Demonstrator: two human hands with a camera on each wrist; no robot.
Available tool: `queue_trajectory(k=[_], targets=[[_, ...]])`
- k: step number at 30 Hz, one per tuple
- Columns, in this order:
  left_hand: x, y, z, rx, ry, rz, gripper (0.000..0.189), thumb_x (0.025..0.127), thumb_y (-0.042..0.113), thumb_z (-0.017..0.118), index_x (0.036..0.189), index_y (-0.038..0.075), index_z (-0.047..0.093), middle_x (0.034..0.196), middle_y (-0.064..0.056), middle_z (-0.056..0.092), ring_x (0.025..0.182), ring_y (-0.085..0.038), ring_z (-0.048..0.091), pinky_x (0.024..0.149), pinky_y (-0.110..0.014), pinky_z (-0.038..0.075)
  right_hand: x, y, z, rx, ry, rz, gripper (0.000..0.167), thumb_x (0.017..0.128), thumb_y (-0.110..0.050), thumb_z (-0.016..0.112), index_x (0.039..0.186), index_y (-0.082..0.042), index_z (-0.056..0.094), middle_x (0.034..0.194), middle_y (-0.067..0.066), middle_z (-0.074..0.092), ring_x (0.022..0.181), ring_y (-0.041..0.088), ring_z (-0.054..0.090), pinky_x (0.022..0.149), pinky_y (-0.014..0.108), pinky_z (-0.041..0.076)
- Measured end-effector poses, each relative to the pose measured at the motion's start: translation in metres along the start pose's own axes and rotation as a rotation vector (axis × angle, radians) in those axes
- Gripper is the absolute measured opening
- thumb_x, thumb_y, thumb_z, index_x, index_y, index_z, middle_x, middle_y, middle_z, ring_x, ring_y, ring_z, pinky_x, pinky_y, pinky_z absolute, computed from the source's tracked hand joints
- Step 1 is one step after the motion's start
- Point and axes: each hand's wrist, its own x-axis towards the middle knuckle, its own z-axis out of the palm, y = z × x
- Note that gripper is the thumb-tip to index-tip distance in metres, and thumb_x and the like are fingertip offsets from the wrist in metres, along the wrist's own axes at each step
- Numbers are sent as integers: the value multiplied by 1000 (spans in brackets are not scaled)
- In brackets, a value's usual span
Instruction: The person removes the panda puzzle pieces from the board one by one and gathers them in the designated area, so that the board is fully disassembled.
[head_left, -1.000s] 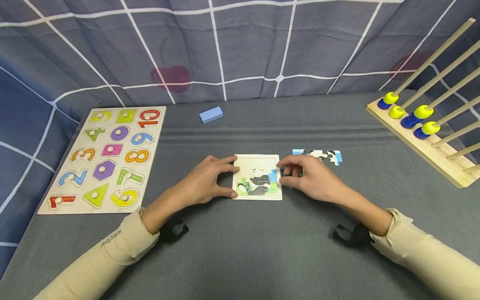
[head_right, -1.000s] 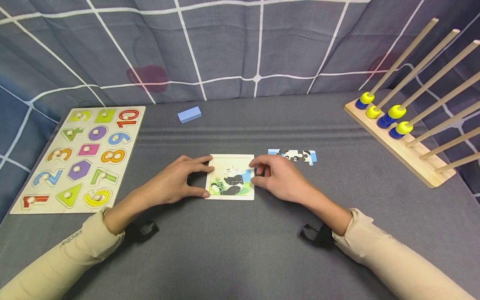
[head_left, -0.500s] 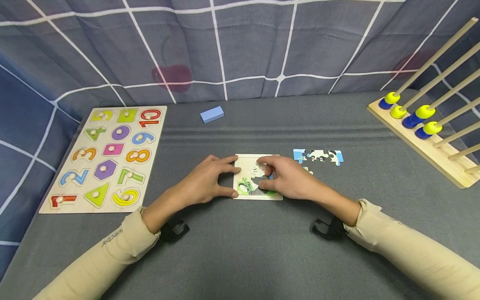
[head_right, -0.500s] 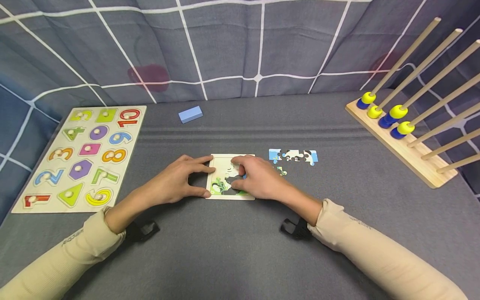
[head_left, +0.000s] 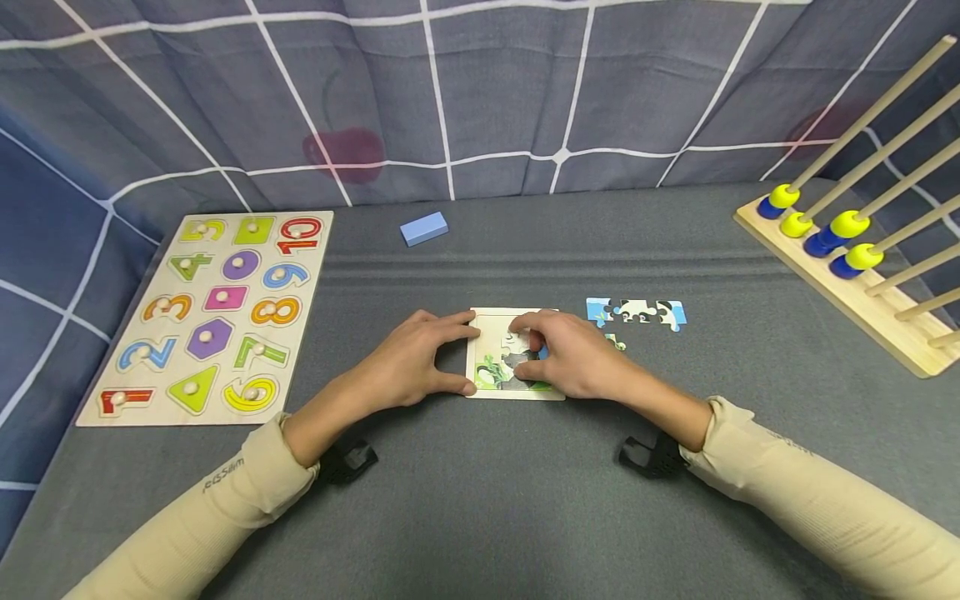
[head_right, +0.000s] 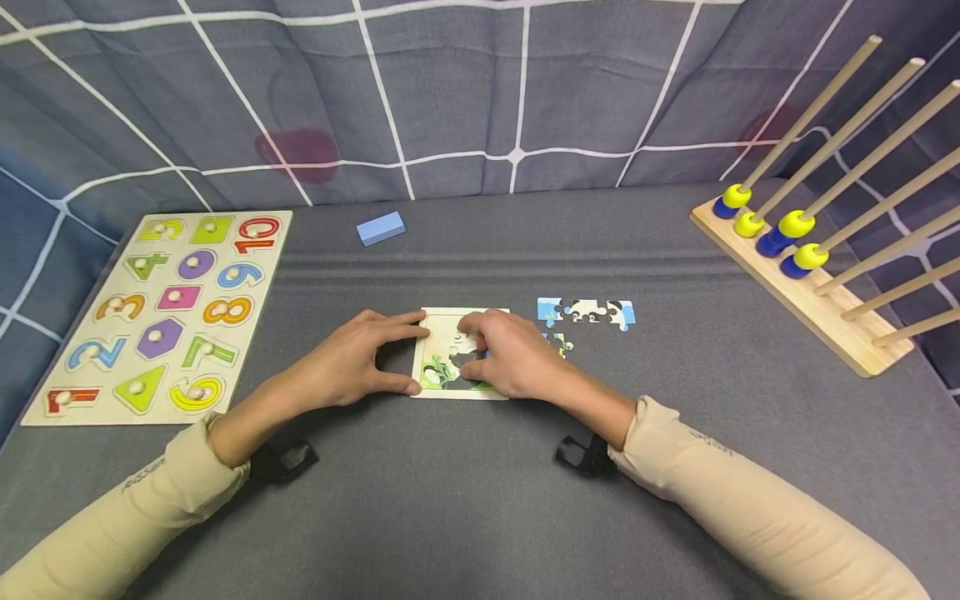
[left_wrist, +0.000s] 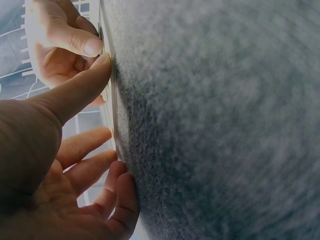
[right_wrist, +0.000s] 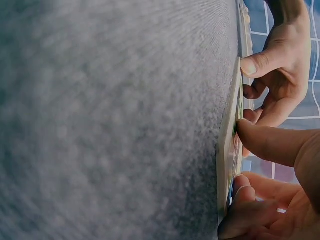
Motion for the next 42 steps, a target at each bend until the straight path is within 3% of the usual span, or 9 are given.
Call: queue_trajectory(k=[17, 27, 42], targets=[[0, 1, -1, 6, 0, -1, 66, 79, 33, 84, 136, 9, 61, 153, -7, 41, 121, -30, 49, 102, -48, 37, -7, 1, -2, 88, 2, -35, 46, 81, -7, 78, 121, -13, 57, 93, 3, 60, 64, 12, 53, 66, 36, 44], [1, 1, 0, 8, 6, -2, 66, 78, 34, 85, 136, 9, 62, 153, -6, 42, 120, -30, 49, 101, -49, 38, -7, 1, -1, 197, 9, -53, 31, 89, 1, 65, 115, -12, 54, 83, 2, 58, 59, 13, 52, 60, 34, 43], [0, 0, 1, 16, 4, -5, 66, 79, 34, 84, 136, 10, 62, 153, -6, 41, 122, -29, 48, 102, -48, 38, -8, 6, -4, 390, 41, -49, 29, 89, 8, 62, 113, -7, 57, 77, 6, 57, 58, 16, 49, 57, 28, 41]])
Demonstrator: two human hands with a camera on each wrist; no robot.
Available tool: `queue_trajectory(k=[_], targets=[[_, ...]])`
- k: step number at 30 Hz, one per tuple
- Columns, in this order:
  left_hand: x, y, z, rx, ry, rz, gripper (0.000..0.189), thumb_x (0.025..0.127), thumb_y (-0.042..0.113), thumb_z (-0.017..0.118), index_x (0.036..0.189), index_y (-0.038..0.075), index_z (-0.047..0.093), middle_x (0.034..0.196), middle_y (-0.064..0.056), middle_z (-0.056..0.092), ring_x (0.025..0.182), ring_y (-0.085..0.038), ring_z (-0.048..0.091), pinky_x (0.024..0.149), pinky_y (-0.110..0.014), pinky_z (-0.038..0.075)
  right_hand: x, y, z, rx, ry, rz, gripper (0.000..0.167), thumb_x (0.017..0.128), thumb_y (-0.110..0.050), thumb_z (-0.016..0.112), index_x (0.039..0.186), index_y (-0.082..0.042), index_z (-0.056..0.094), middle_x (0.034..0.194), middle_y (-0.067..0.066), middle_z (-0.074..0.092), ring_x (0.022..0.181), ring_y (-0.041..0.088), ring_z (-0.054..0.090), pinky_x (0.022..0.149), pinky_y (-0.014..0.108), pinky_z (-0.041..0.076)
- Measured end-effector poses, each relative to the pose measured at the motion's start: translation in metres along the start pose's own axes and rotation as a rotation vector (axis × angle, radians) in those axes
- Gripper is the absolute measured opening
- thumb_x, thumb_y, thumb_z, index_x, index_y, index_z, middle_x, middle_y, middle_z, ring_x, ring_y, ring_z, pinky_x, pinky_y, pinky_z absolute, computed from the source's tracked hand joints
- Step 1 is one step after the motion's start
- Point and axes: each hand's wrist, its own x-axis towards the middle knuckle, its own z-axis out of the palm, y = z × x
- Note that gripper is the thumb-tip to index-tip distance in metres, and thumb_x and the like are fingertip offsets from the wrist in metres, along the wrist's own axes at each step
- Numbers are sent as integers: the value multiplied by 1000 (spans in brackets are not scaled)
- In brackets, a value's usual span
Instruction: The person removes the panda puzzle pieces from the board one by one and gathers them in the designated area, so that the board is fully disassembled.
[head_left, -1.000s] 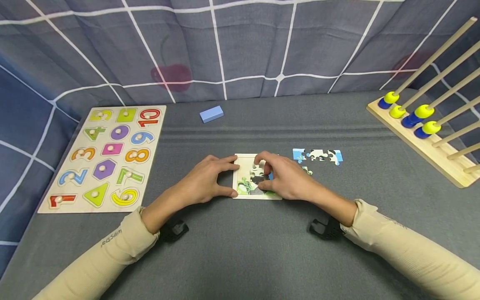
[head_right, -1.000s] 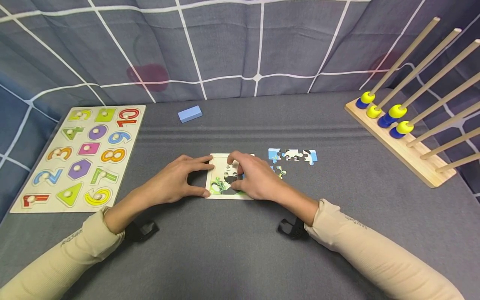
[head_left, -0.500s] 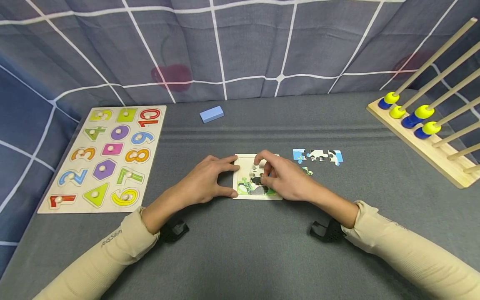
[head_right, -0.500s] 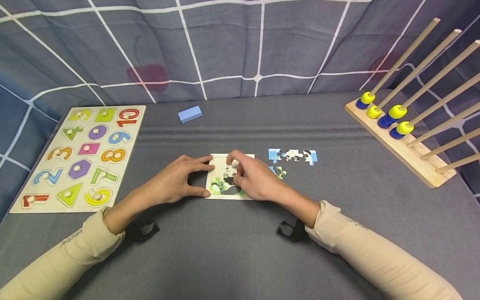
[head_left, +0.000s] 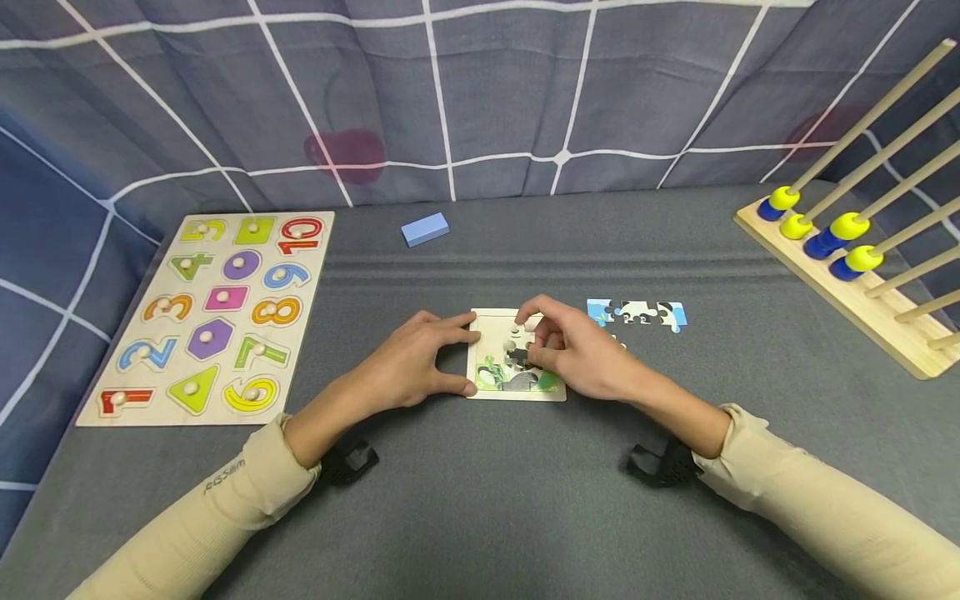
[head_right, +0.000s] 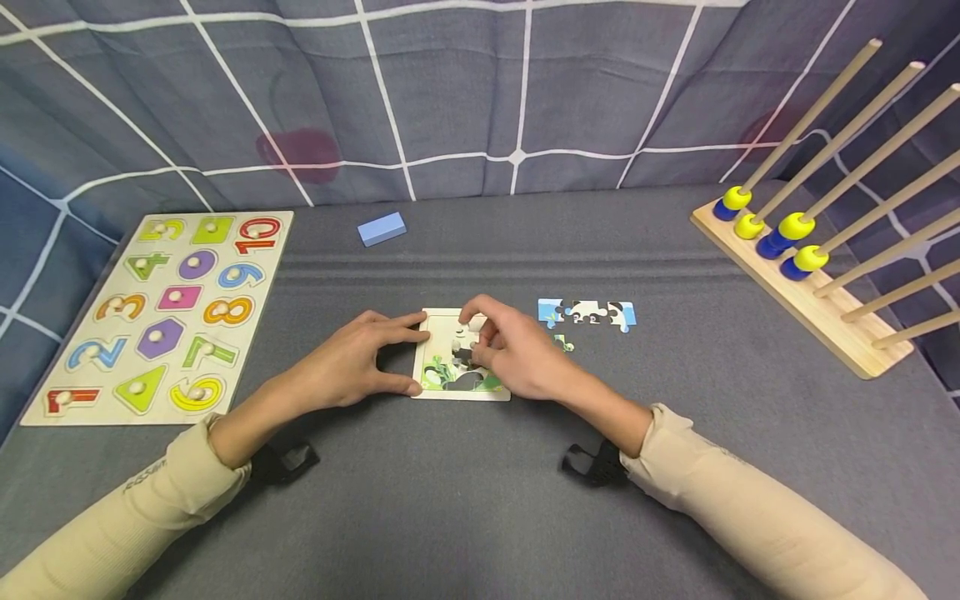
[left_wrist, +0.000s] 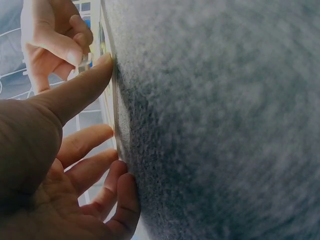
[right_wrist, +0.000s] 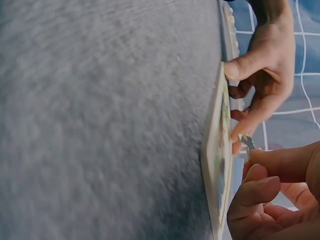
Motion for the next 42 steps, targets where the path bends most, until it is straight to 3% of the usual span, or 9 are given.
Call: queue_trajectory(k=[9, 19, 35, 42], targets=[[-1, -1, 1, -3, 4, 1, 66, 78, 33, 85, 135, 9, 62, 153, -6, 41, 120, -30, 48, 100, -48, 38, -12, 3, -20, 41, 28, 46, 30, 90, 5, 63, 117, -7, 59, 81, 8, 59, 61, 17, 49, 60, 27, 40], [-2, -1, 1, -10, 10, 8, 67, 78, 32, 85, 135, 7, 62, 153, -7, 41, 119, -30, 49, 99, -48, 39, -37, 14, -45, 37, 52, 68, 29, 93, 4, 59, 121, -3, 60, 84, 9, 62, 69, 22, 59, 65, 26, 45], [-1, 0, 0, -17, 12, 8, 67, 78, 32, 85, 135, 8, 62, 153, -6, 40, 120, -29, 48, 100, -47, 38, -73, 40, -76, -140, 138, 79, 30, 94, 2, 63, 123, -6, 61, 85, 6, 62, 63, 12, 54, 58, 26, 41], [-1, 0, 1, -21, 8, 15, 67, 78, 31, 85, 136, 7, 61, 154, -7, 39, 119, -30, 48, 100, -47, 38, -77, 52, -78, -277, 161, 25, 33, 89, 6, 67, 121, -1, 62, 78, 0, 59, 59, 8, 48, 57, 23, 37]])
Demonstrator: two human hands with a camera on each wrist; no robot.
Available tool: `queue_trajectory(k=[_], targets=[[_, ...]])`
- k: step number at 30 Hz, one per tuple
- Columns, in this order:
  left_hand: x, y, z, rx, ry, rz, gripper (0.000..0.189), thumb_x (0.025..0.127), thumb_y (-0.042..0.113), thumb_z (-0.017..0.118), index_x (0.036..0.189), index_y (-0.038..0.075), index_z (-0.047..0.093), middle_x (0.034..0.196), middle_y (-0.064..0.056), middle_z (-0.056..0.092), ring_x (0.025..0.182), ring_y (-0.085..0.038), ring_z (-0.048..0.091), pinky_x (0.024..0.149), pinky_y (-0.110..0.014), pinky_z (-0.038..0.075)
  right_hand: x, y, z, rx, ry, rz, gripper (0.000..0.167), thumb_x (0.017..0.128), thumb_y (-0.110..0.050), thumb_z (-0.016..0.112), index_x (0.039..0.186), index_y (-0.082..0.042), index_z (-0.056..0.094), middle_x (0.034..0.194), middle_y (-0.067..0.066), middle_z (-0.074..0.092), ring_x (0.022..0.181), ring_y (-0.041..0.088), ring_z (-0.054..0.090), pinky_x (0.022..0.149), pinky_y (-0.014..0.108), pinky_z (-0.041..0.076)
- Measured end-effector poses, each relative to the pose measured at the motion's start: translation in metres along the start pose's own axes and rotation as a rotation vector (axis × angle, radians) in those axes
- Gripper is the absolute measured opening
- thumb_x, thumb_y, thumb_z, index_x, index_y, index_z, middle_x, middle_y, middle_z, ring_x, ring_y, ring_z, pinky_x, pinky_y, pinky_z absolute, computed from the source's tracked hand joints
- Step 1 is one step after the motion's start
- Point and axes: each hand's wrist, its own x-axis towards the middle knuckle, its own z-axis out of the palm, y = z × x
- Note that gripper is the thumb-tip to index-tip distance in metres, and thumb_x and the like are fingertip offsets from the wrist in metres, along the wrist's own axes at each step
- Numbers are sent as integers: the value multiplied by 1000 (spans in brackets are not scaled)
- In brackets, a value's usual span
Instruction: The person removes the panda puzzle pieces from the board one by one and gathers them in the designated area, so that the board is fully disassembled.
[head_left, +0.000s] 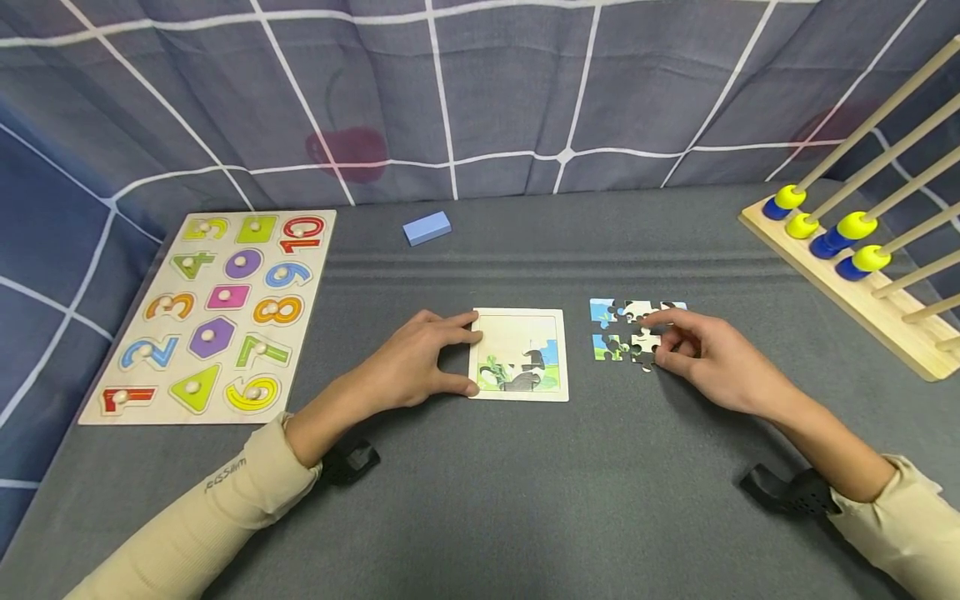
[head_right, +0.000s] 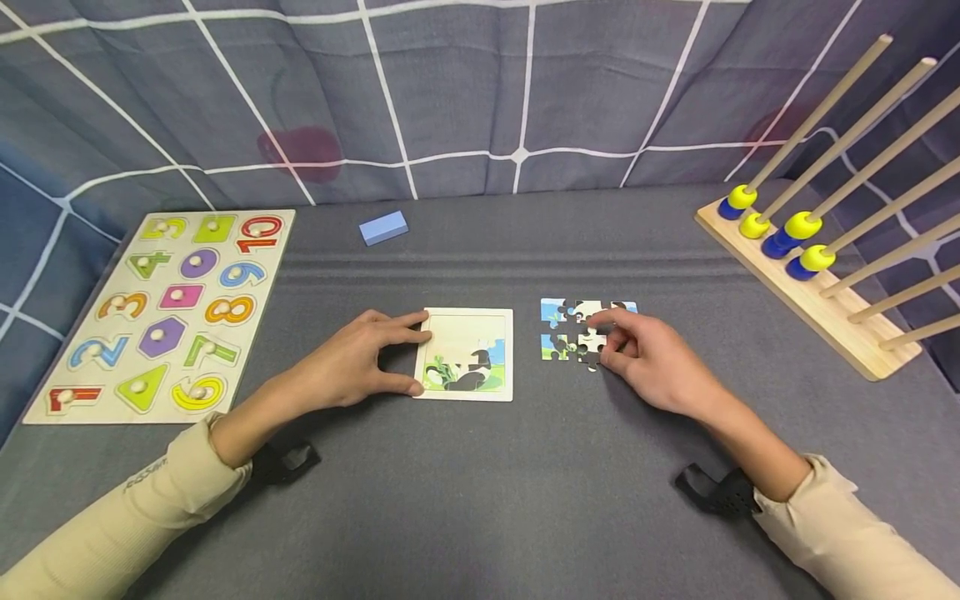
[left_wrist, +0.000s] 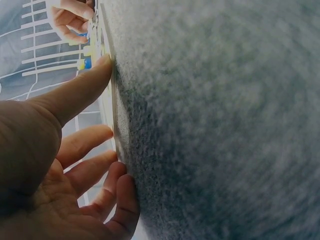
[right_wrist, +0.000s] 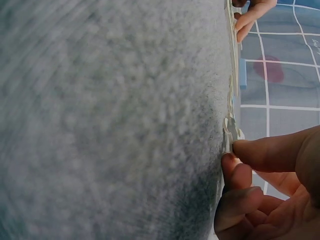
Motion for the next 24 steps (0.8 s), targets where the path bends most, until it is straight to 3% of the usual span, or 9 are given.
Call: queue_trajectory(k=[11, 24], targets=[[1, 0, 1, -4, 1, -2, 66, 78, 31, 85, 135, 7, 61, 154, -7, 40, 119, -30, 48, 100, -48, 39, 1, -1, 0, -53, 2, 30, 34, 87, 3, 69, 120, -4, 64, 79, -2, 59, 60, 7, 49, 58, 23, 37], [0, 0, 1, -7, 3, -4, 66, 78, 30, 85, 135, 7, 61, 154, -7, 39, 120, -30, 48, 100, -47, 38, 1, 0, -1, -85, 11, 50, 32, 88, 4, 67, 120, 2, 63, 79, 0, 61, 61, 6, 50, 60, 24, 39]])
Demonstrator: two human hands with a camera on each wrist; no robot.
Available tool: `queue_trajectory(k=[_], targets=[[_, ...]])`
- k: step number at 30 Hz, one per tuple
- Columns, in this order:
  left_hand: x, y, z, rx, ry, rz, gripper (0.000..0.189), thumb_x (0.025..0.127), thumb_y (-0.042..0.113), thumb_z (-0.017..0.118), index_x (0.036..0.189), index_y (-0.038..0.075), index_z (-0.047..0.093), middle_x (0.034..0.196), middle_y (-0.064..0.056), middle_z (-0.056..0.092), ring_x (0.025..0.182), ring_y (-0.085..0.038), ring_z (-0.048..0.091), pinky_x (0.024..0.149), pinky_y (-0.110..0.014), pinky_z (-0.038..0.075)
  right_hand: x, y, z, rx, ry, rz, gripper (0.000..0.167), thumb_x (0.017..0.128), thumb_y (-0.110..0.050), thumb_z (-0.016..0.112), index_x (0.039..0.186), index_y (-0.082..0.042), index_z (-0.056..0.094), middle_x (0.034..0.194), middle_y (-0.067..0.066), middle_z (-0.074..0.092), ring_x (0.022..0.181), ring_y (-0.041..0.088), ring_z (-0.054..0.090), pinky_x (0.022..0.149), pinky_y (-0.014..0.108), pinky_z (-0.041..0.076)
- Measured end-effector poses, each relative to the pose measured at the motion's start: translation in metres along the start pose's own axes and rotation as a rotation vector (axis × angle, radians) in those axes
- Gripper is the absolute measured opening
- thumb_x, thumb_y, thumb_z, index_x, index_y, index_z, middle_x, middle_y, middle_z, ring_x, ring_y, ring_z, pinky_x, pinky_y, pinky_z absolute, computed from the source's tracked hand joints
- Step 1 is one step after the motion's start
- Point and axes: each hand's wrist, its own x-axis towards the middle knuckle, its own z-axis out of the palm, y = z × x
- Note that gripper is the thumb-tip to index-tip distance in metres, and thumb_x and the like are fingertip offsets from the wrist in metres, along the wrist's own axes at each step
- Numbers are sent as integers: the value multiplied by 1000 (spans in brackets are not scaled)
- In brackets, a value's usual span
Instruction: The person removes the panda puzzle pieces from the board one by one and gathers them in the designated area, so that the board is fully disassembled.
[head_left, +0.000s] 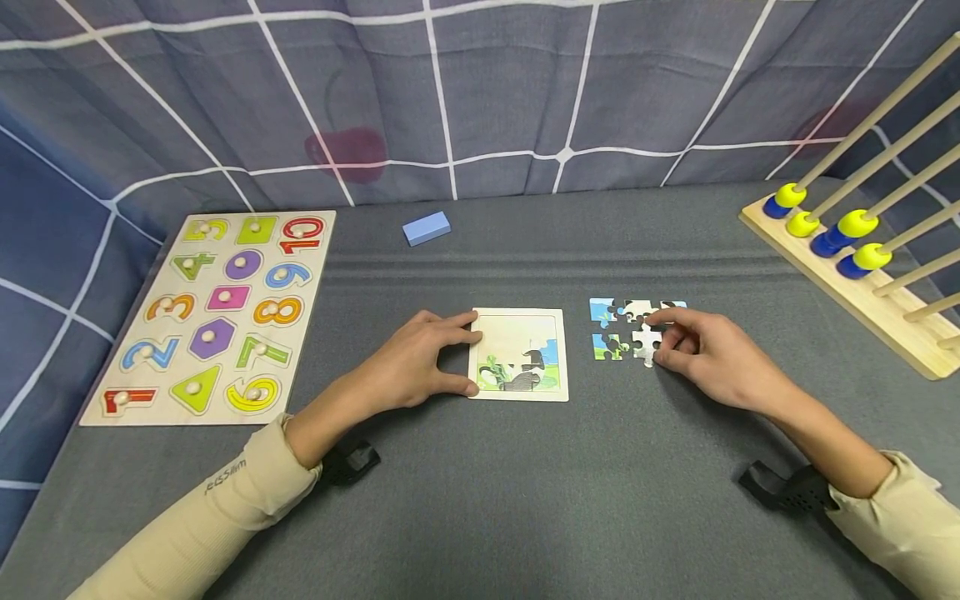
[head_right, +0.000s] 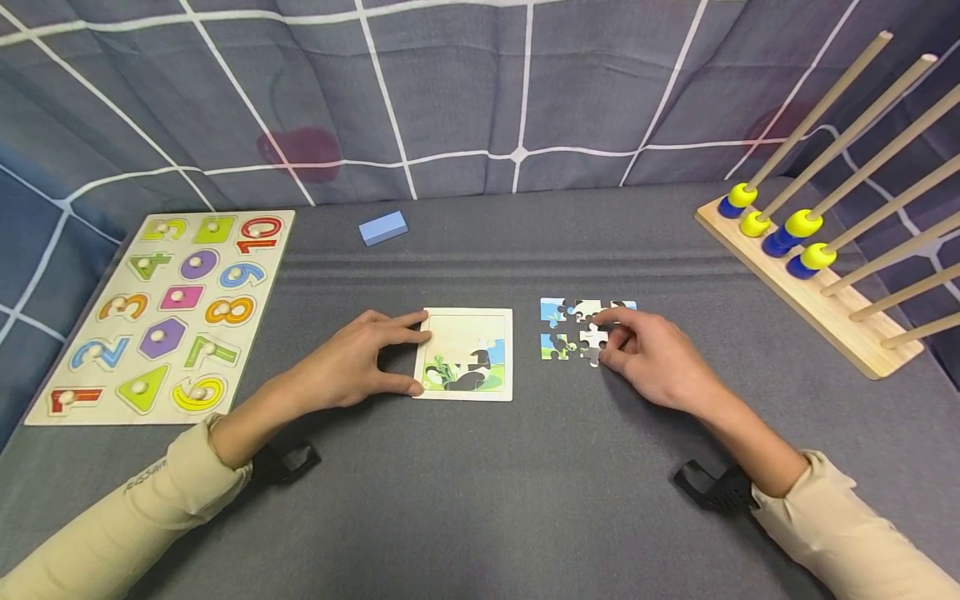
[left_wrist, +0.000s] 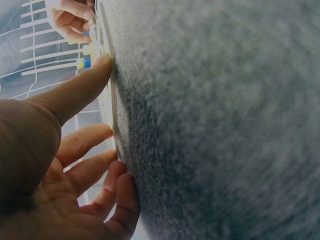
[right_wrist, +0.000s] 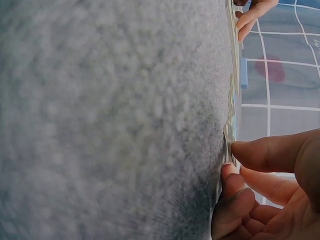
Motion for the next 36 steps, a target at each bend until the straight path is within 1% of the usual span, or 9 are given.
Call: queue_trajectory(k=[5, 14, 19, 24, 29, 36], targets=[[0, 0, 0, 1, -2, -3, 67, 78, 30, 85, 136, 7, 61, 154, -7, 39, 120, -30, 48, 100, -48, 38, 2, 1, 0, -20, -9, 15, 32, 89, 0, 67, 121, 3, 64, 81, -2, 61, 62, 6, 50, 61, 23, 38], [-1, 1, -1, -2, -2, -1, 67, 78, 30, 85, 136, 7, 61, 154, -7, 39, 120, -30, 48, 100, -48, 38, 2, -2, 0, -32, -35, 30, 33, 91, -2, 67, 124, 4, 63, 83, -1, 60, 63, 8, 48, 59, 26, 37], [-1, 1, -1, -4, -1, -1, 67, 78, 30, 85, 135, 7, 61, 154, -8, 39, 120, -31, 48, 100, -48, 38, 1, -1, -1, -13, -28, 27, 32, 92, -2, 67, 123, 4, 63, 84, 0, 60, 64, 9, 49, 59, 25, 37], [-1, 1, -1, -4, 6, 15, 66, 77, 30, 85, 134, 7, 62, 153, -9, 40, 119, -32, 48, 100, -47, 39, 0, -1, -1, 3, -26, 25, 32, 93, -3, 67, 124, 4, 63, 85, 1, 60, 64, 10, 48, 58, 26, 36], [-1, 0, -1, -1, 11, 26, 66, 77, 30, 85, 134, 6, 62, 152, -10, 41, 119, -32, 49, 100, -47, 39, -1, -3, 1, 28, -9, 7, 31, 91, -1, 69, 121, 2, 66, 82, 0, 58, 63, 9, 48, 57, 24, 36], [-1, 0, -1, 2, 8, 21, 66, 78, 30, 85, 135, 7, 62, 153, -9, 41, 118, -32, 49, 100, -47, 39, 4, -15, 7, 41, -9, -66, 30, 87, -1, 73, 116, -4, 71, 78, -3, 57, 65, 10, 48, 59, 24, 38]])
